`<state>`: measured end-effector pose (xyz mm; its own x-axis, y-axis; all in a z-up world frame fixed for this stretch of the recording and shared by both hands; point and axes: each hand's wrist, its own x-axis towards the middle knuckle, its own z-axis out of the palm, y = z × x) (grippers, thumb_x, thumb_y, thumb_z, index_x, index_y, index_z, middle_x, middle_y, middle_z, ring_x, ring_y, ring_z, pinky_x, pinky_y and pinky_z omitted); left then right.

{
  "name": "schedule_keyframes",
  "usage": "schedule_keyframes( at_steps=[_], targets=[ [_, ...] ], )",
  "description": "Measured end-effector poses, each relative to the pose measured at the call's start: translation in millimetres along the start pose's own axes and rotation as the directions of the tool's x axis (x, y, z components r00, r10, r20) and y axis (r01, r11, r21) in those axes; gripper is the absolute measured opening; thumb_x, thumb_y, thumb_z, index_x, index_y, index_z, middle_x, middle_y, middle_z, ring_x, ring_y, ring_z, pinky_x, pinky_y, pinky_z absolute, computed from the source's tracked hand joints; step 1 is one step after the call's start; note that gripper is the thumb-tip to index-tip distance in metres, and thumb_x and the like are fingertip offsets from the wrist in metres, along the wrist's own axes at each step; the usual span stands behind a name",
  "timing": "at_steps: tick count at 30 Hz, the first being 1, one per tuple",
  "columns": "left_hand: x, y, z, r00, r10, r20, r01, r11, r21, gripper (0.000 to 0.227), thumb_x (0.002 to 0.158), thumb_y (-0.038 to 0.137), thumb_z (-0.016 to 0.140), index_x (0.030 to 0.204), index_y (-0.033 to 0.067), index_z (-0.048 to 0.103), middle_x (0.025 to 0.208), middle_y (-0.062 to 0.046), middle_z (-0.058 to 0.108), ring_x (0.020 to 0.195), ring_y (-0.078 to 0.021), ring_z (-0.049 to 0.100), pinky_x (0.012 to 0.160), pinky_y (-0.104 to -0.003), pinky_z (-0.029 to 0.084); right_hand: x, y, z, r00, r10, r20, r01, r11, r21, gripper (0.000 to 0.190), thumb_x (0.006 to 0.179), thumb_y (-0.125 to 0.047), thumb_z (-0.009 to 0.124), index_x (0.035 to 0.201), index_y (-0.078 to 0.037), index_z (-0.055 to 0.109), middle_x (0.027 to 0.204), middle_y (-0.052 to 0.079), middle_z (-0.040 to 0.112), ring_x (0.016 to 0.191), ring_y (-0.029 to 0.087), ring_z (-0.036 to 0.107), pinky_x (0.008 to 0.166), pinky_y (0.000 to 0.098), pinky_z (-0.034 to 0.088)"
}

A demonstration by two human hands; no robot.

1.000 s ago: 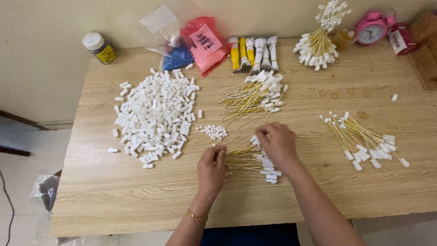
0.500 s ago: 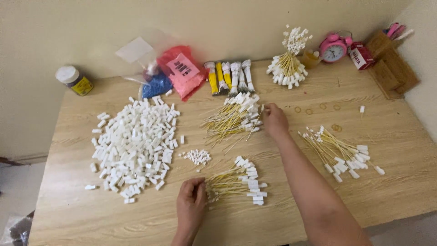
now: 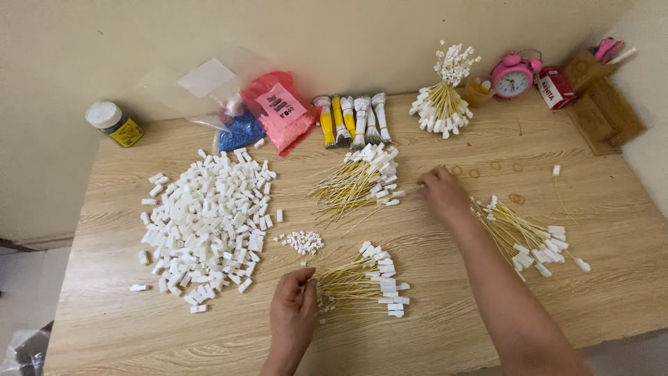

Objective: Assembling small white plastic caps onto the ends of thin yellow wires

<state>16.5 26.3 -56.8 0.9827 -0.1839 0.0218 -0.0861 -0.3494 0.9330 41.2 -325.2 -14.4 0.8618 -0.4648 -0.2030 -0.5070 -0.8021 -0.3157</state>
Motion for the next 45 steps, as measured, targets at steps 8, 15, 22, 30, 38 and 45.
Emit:
schedule_keyframes(
  at_steps=[8,15,22,30,38,45],
  targets=[
    [-3,91,-13,0.781,0.624,0.003,-0.612,0.766,0.194,0.030,0.087,0.014,0.065,0.116,0.0059,0.060,0.107,-0.009,0.069,0.100,-0.0237,0.063,0.092,-0.037,0.047,-121,-25,-37,0.984,-0.097,-0.150,0.137,0.948,0.286,0.026,0.091,-0.025,0.056,0.111,-0.010,0.064,0.111,0.008,0.063,0.100,0.024,0.063,0.087,0.0377,0.050],
    [0,149,-15,0.590,0.792,0.160,-0.786,0.516,0.340,0.035,0.089,0.032,0.069,0.115,0.0106,0.060,0.113,-0.004,0.067,0.117,-0.0275,0.058,0.107,-0.058,0.027,-190,-101,-64,0.761,-0.581,-0.290,0.647,0.713,0.271,0.018,0.087,-0.013,0.063,0.104,-0.007,0.066,0.098,0.004,0.069,0.091,0.017,0.067,0.078,0.0299,0.051],
    [-1,127,-44,0.747,0.610,0.264,-0.645,0.761,0.067,0.005,0.088,0.020,0.067,0.092,0.0158,0.068,0.083,0.004,0.073,0.082,-0.0158,0.066,0.107,-0.046,0.027,-199,-103,-73,0.808,-0.547,-0.217,0.587,0.719,0.372,0.018,0.084,-0.016,0.068,0.101,-0.012,0.065,0.087,0.000,0.070,0.073,0.011,0.068,0.064,0.0255,0.053],
    [-5,93,-58,0.938,0.224,0.266,-0.210,0.974,-0.082,0.012,0.089,0.023,0.064,0.083,0.0148,0.071,0.075,0.003,0.069,0.074,-0.0121,0.060,0.070,-0.029,0.044,-172,-75,-55,0.704,-0.616,-0.354,0.682,0.725,0.096,0.019,0.082,-0.028,0.070,0.096,-0.015,0.069,0.102,0.002,0.071,0.099,0.019,0.063,0.091,0.0367,0.040],
    [-28,85,-38,0.938,0.146,0.313,-0.107,0.984,-0.140,0.012,0.088,0.019,0.065,0.081,0.0130,0.071,0.073,0.002,0.066,0.072,-0.0103,0.058,0.067,-0.027,0.045,-176,-112,2,0.771,-0.635,-0.032,0.533,0.618,0.578,0.017,0.090,-0.023,0.062,0.092,-0.010,0.072,0.083,0.001,0.067,0.079,0.014,0.063,0.071,0.0264,0.046],
    [-31,62,-31,0.956,0.054,0.287,0.006,0.979,-0.205,0.013,0.090,0.019,0.065,0.080,0.0109,0.067,0.072,0.004,0.064,0.069,-0.0075,0.055,0.065,-0.026,0.045,-171,-103,44,0.859,-0.512,0.027,0.302,0.549,0.779,0.011,0.086,-0.014,0.068,0.092,-0.010,0.076,0.081,0.000,0.068,0.079,0.010,0.062,0.072,0.0249,0.048]
  ],
)
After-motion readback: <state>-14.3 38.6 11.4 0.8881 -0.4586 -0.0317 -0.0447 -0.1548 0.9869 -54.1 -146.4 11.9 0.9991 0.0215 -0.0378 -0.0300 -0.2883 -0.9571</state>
